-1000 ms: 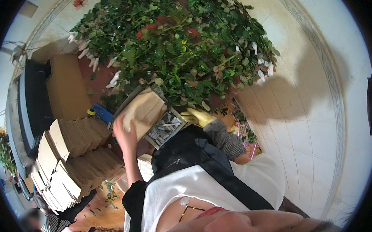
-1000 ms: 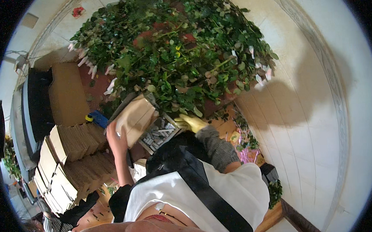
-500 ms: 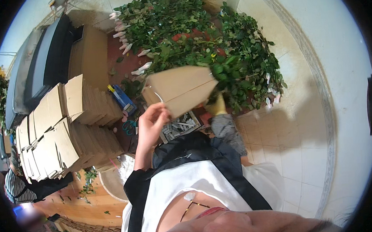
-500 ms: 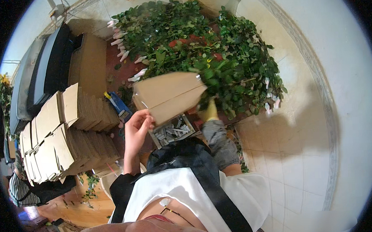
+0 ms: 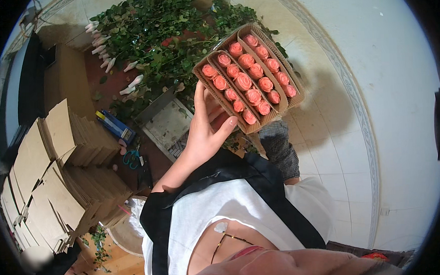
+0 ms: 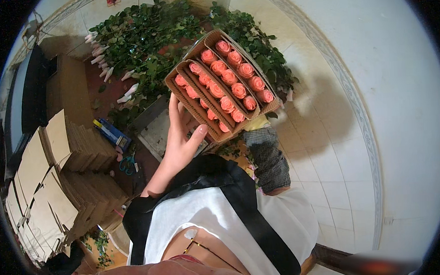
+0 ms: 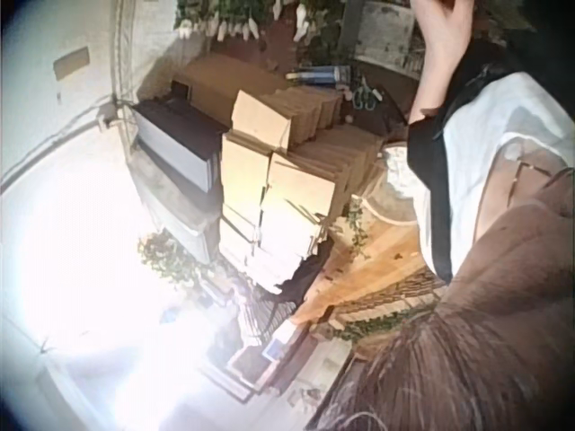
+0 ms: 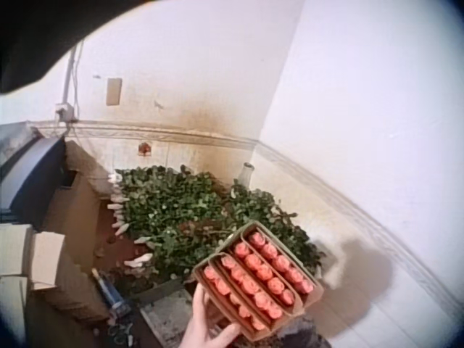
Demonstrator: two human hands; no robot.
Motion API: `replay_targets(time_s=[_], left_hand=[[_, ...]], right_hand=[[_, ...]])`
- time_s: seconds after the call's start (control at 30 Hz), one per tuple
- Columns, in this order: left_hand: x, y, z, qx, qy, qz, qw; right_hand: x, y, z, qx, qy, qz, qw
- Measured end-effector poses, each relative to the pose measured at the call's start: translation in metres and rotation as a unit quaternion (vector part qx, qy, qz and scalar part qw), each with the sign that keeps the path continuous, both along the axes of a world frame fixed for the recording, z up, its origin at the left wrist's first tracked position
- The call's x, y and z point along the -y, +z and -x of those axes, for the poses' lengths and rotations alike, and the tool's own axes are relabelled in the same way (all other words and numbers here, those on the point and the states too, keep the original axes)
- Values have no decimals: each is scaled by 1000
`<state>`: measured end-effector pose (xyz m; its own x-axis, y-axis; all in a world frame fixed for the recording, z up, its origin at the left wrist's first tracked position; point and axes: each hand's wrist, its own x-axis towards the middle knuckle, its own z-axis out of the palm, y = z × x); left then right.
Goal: The person arranges pink roses and green leaves into a cardboard box with a clear plastic cover. They place the flowers and leaves into the box, close the lid, and use a stapler to secure it. The person then moves the completed box aside and begins the process again with a new box.
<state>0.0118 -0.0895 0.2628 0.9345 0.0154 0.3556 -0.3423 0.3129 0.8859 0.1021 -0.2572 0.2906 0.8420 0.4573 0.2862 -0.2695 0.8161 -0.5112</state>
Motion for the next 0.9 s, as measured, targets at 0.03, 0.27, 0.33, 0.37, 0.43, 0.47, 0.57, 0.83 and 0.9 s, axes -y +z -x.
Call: replay_targets(time_s=[0.03, 0.27, 0.33, 0.37, 0.43, 0.47, 0.57, 0.83, 0.9], left_hand=[[-1, -3, 1, 10, -1, 0, 1000], [-9, -12, 19, 16, 3, 89, 996], [-18, -23, 25, 27, 25, 67, 997], [-16, -27, 28, 1, 43, 47, 998], [-7, -52, 31, -24, 62, 23, 998], [-6, -71, 38, -95, 114, -6, 989], [12, -104, 71, -145, 291, -121, 938], [194, -188, 189, -298, 699, 54, 648], [264, -180, 211, -295, 721, 88, 620]], right_hand=[[1, 0, 2, 3, -2, 4, 1000], [-6, 4, -4, 23, 12, 49, 998], [-21, 1, -13, 27, 40, 64, 997], [-24, 7, -13, 39, 42, 89, 994], [-24, 14, -11, 65, 50, 136, 987], [-35, 5, -18, 61, 78, 148, 984], [-41, -16, -21, 95, 114, 217, 965], [-54, -81, 8, 249, 326, 323, 853], [-51, -83, 41, 282, 389, 311, 819]])
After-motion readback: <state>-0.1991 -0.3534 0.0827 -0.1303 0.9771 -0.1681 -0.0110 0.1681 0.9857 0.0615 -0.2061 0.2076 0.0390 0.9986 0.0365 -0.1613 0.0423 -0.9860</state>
